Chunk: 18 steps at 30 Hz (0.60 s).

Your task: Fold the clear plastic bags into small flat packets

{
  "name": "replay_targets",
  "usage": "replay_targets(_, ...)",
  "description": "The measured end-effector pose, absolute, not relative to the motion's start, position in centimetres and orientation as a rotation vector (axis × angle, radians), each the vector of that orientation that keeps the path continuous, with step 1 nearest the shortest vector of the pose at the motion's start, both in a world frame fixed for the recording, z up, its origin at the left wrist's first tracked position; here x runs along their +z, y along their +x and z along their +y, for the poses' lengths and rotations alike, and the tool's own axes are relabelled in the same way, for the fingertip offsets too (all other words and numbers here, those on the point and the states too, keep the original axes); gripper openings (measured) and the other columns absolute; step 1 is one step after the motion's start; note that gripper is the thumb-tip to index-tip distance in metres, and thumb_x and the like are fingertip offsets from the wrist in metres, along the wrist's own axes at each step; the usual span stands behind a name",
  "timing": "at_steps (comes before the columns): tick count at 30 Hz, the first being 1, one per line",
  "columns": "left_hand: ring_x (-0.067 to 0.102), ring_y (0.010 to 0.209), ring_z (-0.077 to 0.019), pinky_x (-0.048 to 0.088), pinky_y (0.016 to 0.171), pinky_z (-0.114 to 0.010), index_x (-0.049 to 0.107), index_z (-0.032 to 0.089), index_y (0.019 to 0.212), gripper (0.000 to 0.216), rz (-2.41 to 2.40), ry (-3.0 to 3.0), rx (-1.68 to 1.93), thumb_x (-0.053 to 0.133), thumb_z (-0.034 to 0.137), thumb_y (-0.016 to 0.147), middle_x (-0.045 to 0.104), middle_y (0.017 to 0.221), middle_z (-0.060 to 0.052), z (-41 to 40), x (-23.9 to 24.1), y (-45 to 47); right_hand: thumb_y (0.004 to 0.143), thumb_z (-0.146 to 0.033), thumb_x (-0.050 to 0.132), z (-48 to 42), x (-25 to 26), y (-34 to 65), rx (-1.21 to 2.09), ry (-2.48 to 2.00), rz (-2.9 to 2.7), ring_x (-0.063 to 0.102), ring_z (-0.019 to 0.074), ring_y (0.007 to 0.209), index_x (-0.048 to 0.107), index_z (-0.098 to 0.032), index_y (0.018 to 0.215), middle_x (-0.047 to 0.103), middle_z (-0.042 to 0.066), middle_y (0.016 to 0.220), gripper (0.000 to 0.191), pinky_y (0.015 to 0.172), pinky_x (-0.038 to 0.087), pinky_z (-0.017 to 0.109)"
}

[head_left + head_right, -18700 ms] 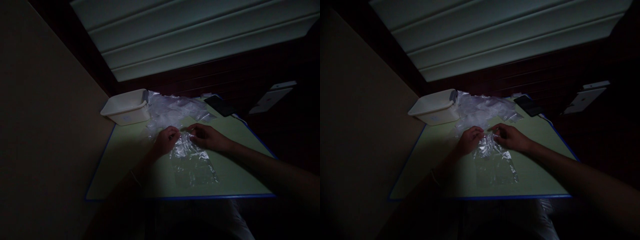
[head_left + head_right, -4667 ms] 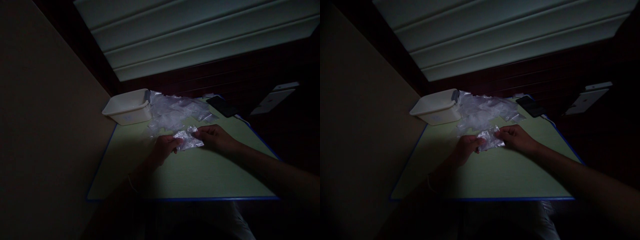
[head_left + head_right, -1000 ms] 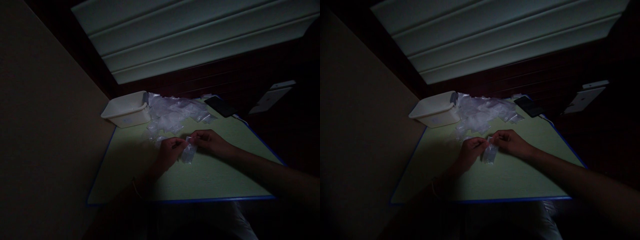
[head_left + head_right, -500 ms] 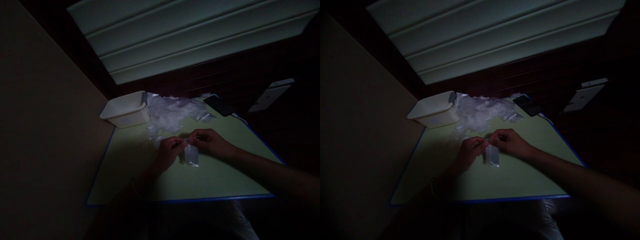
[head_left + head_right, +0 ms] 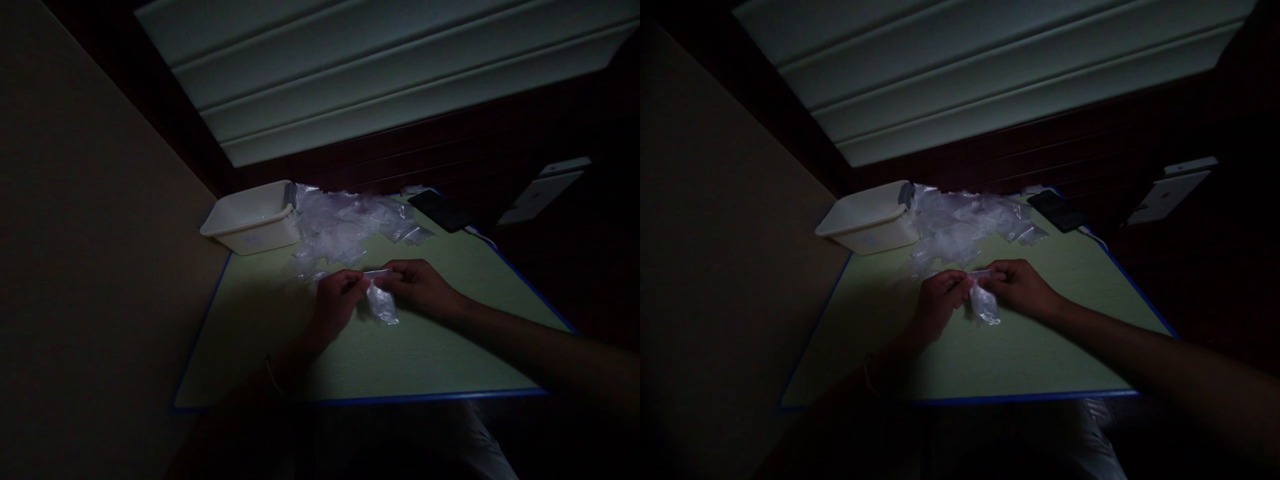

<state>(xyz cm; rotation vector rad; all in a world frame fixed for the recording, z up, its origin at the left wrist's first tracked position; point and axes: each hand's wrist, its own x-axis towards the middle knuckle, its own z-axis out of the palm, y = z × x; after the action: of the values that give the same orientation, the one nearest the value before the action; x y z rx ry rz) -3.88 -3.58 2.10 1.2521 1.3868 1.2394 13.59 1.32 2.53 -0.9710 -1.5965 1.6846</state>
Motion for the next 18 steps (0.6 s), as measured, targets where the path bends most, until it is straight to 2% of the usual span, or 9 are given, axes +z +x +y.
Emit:
replay_targets(6,0.050,0.051,-0.0083,0.037,0.048,-0.021,0.067,0.016,0.080,0.021,1.394,1.292,1.233,0.068,0.037,0.077,0.061,0.062,0.000,-3.58,2.02,-4.03,0.076,-0.041,0.070,1.14,2.85,13.65,1.692,-0.958,-1.596,0.050,0.0102,0.054,0.064,-0.015,0.077,0.061,0.000,0.065,0.027,0.051,0.039,0.025)
replay_targets(11,0.052,0.054,-0.0088,0.038,0.049,-0.020,0.067,0.016,0.081,0.020,1.411,1.309,1.279,0.068,0.035,0.077,0.063,0.066,-0.001,-3.47,1.68,-4.02,0.076,-0.044,0.071,0.93,3.28,13.44,1.786,-0.915,-1.514,0.053,0.0109,0.056,0.065,-0.014,0.089,0.063,0.001,0.071,0.033,0.052,0.040,0.025)
replay_targets(18,0.057,0.059,-0.0105,0.040,0.050,-0.021,0.068,0.016,0.080,0.016,1.419,1.335,1.292,0.068,0.031,0.077,0.067,0.071,-0.003,-3.75,1.63,-3.58,0.073,-0.038,0.075,0.68,2.89,13.13,1.689,-0.930,-1.610,0.053,0.0113,0.057,0.065,-0.015,0.089,0.063,0.001,0.071,0.030,0.052,0.039,0.026)
